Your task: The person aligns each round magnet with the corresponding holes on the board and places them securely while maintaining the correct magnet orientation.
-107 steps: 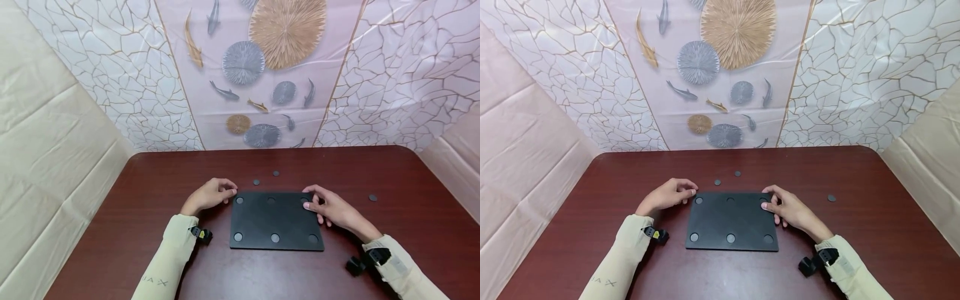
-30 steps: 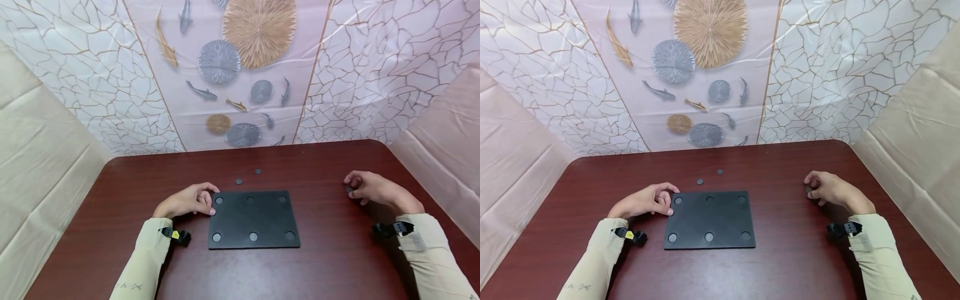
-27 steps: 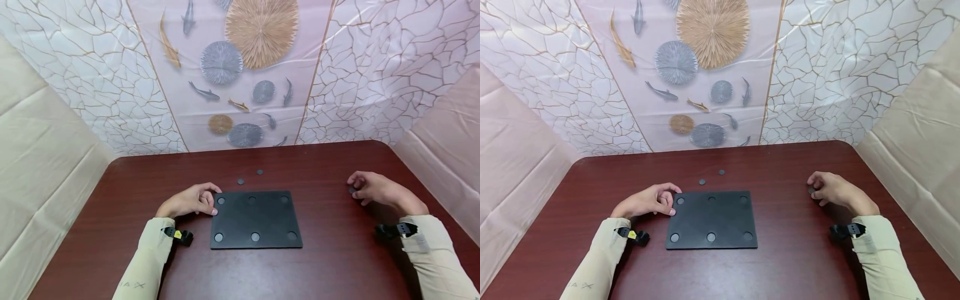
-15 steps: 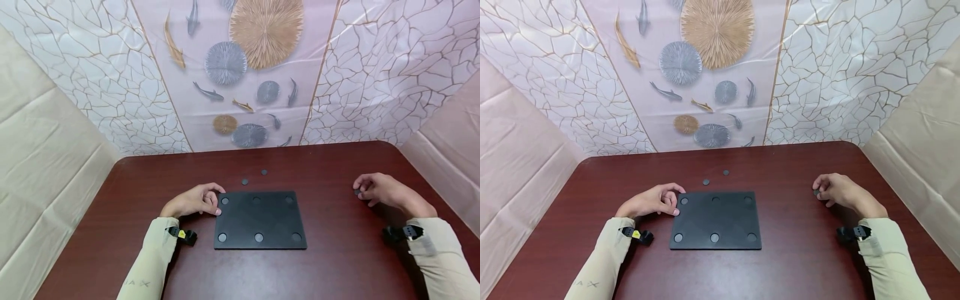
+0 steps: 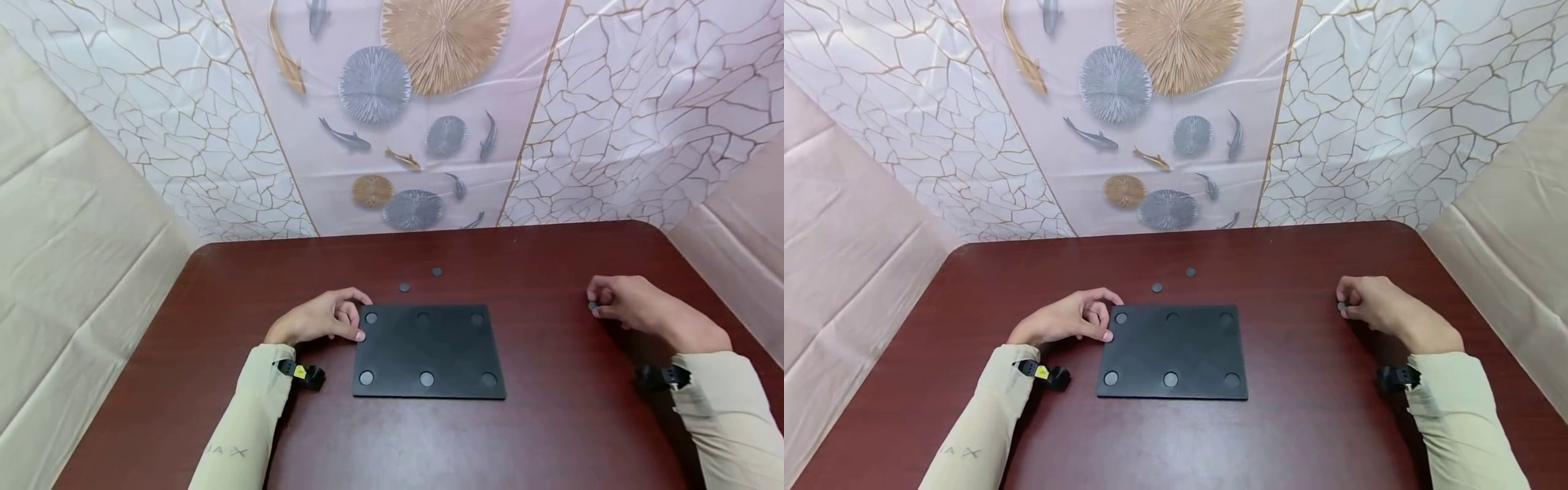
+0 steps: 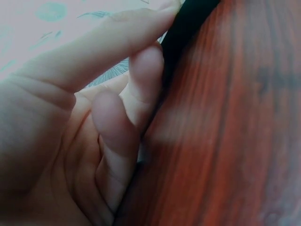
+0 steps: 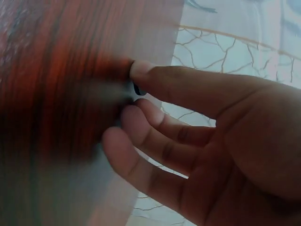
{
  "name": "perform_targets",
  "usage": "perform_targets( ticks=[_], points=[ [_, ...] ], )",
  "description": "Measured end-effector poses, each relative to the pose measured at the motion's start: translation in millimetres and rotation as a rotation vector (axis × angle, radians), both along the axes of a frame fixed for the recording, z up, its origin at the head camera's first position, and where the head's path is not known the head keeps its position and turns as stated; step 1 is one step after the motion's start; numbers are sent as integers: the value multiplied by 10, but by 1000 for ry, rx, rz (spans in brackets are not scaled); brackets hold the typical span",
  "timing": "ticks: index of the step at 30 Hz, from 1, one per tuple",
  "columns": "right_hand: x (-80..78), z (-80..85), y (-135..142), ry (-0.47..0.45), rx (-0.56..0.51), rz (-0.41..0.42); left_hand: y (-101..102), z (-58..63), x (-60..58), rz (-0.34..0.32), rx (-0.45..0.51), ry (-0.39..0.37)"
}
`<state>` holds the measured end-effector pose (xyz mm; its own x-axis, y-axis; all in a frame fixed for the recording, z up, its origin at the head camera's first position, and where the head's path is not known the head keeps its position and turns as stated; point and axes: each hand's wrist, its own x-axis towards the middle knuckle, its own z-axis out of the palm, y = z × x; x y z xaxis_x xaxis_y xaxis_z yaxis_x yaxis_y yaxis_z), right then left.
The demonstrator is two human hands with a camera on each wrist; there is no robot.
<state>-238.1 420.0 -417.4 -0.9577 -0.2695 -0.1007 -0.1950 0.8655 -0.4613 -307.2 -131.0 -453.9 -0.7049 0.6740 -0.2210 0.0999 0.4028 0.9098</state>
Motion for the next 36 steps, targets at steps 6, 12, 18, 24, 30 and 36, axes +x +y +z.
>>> perform_targets(
  ticks=[6,12,18,24,30,36],
  points=[
    [-25,-22,-78,124,166,84,-24,21,22,0,-9,-11],
    [-32,-65,-94,108,169,40,-40,24,67,8,5,0],
    [-29,-93,-59,114,154,46,-26,16,87,-9,6,-16],
    [-38,-49,-96,166,118,57,-16,38,94,5,-3,6],
    [-53,54,-218,202,24,62,-22,24,74,9,-1,10],
    [-6,173,-285,263,-71,62,10,23,49,1,25,-1]
  ],
)
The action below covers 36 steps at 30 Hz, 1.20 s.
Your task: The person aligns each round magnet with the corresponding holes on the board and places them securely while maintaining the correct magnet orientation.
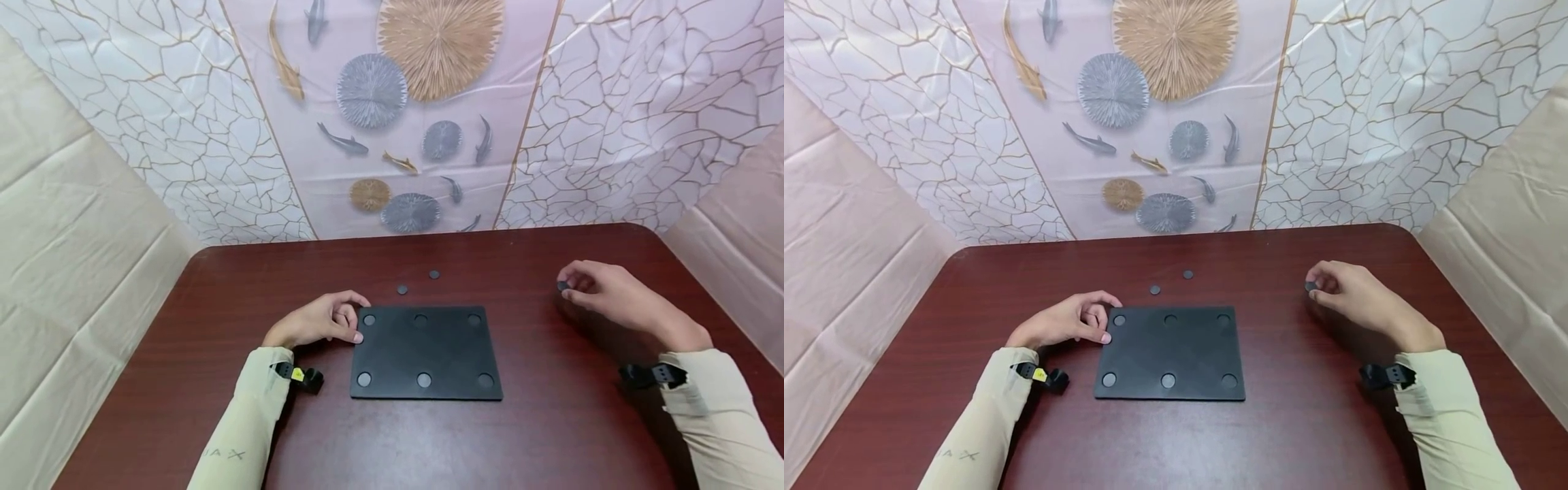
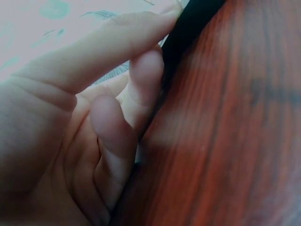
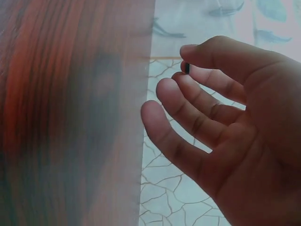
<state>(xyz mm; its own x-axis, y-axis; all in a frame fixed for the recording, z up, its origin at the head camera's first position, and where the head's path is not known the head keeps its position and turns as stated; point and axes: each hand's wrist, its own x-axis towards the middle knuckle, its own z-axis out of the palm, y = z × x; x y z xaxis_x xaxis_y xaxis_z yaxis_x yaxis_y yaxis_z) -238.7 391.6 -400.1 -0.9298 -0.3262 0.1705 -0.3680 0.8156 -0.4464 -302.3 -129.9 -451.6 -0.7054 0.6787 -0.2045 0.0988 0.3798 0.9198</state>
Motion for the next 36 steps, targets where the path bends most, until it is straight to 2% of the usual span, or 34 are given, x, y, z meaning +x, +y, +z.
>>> perform_targets(
  ticks=[11,18,23,32,36],
  points=[
    [31,91,-88,118,-42,12,5,-7,-12,-1,16,-4],
    [12,30,-206,151,-79,25,-4,-19,-14,-1,14,3],
    [9,-33,-330,115,-71,26,-10,-25,-27,3,10,9],
    [16,-74,-518,-25,-99,58,19,-22,-16,-2,4,10],
    [-9,-119,-608,-44,-117,78,-9,3,-12,12,3,5]
  ],
)
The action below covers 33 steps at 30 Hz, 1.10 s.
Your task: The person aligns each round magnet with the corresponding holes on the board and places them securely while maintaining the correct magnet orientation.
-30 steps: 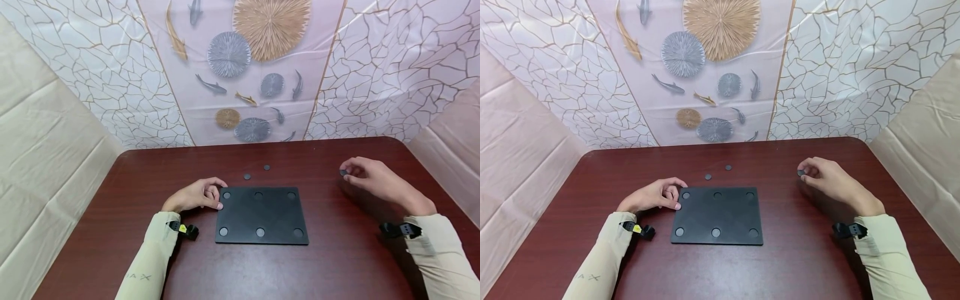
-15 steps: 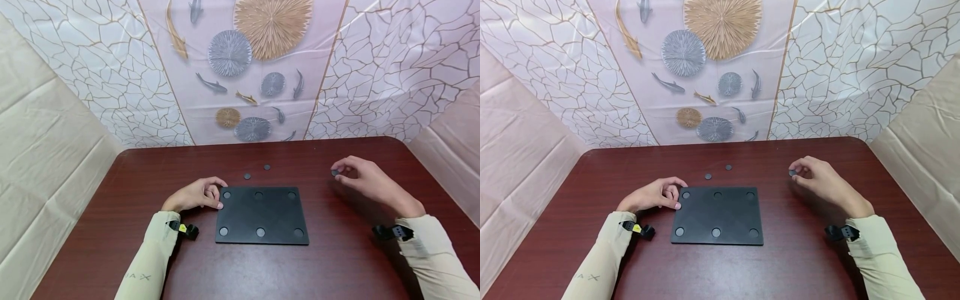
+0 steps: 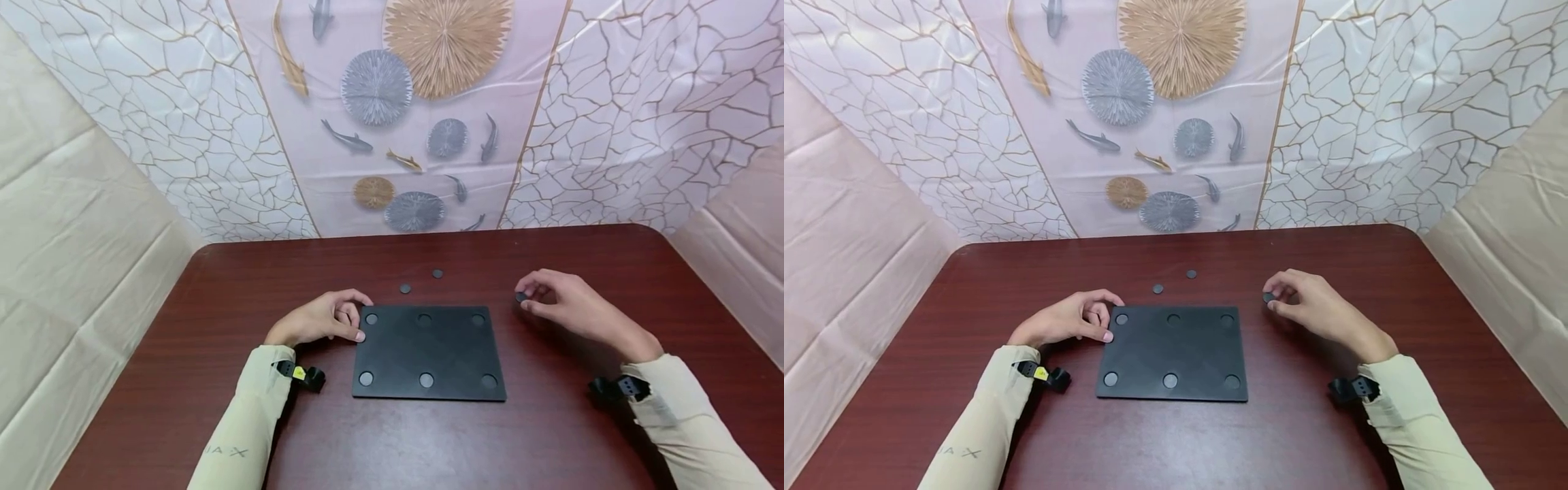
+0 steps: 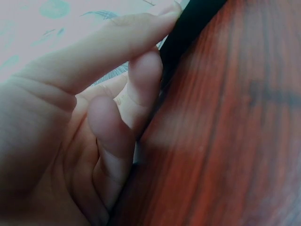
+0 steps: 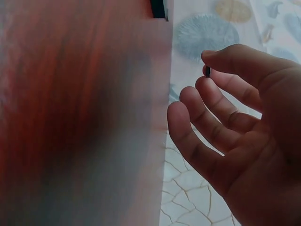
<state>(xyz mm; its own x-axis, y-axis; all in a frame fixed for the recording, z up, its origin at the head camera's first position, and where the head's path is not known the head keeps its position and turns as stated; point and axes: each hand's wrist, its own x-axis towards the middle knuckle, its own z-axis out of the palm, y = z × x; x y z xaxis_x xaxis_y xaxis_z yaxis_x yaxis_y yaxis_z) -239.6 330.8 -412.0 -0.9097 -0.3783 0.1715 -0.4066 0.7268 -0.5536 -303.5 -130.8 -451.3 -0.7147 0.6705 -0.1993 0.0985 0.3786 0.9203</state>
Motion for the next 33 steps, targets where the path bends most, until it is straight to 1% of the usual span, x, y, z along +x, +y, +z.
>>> perform_targets(
  ticks=[8,12,17,20,21,25,33],
  points=[
    [39,-98,-79,-13,-18,26,62,-29,-18,-19,11,-14],
    [62,-105,-112,-32,-10,21,84,-47,-26,-32,12,-11],
    [30,-107,-208,-37,1,36,33,-29,-14,-18,-7,12],
    [5,-115,-270,-44,10,47,-12,-15,-11,-5,-10,13],
    [2,-118,-285,-44,14,47,-19,-14,-12,-9,-7,16],
    [8,-130,-319,-41,25,41,-7,-14,-18,-22,-3,20],
    [27,-144,-432,-17,41,60,3,1,-15,-18,7,16]
  ],
)
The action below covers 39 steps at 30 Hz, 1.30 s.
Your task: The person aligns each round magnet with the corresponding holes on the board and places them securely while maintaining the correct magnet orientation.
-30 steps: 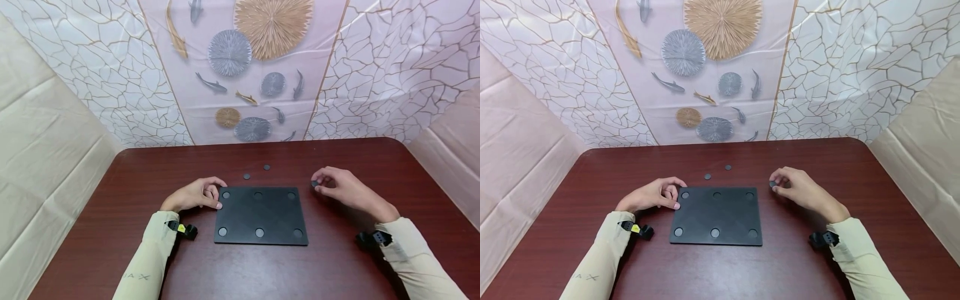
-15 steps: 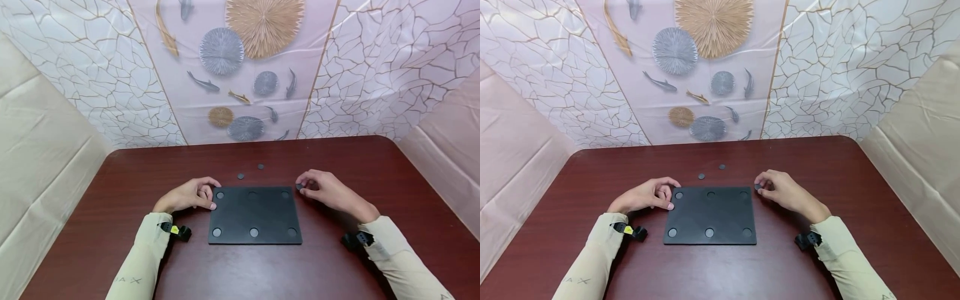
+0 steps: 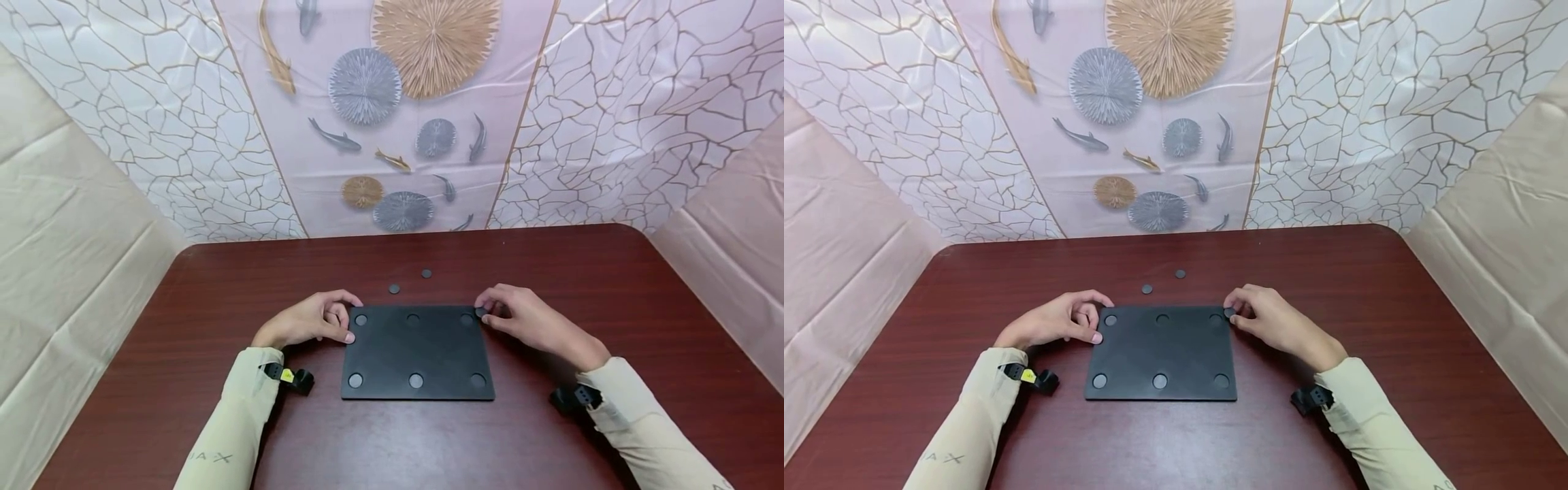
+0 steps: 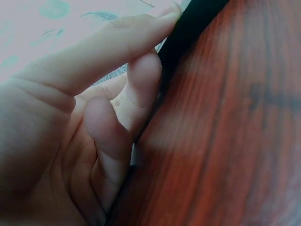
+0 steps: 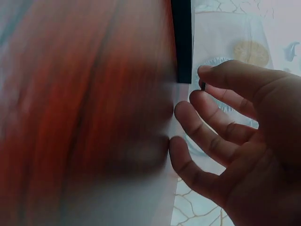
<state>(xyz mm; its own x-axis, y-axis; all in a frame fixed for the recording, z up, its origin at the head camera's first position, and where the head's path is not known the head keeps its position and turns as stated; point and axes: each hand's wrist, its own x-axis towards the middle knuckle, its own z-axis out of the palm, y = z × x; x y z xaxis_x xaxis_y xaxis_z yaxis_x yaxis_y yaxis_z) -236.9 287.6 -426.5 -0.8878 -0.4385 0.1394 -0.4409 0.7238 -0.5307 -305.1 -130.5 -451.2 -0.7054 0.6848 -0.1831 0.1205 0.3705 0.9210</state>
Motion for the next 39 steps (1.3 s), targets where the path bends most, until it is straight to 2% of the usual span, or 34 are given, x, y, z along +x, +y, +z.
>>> perform_targets(
  ticks=[10,16,25,31,39],
  points=[
    [17,-8,-107,12,21,9,0,-11,-12,-6,-4,4],
    [30,-16,-156,10,68,-11,-1,-21,-10,-2,4,-22],
    [61,21,-238,70,111,-21,-7,-13,-23,-6,2,-16],
    [71,46,-284,70,132,-35,-10,2,-25,-6,-6,2],
    [93,57,-311,35,175,-58,-2,-19,-22,-3,4,-13]
  ],
)
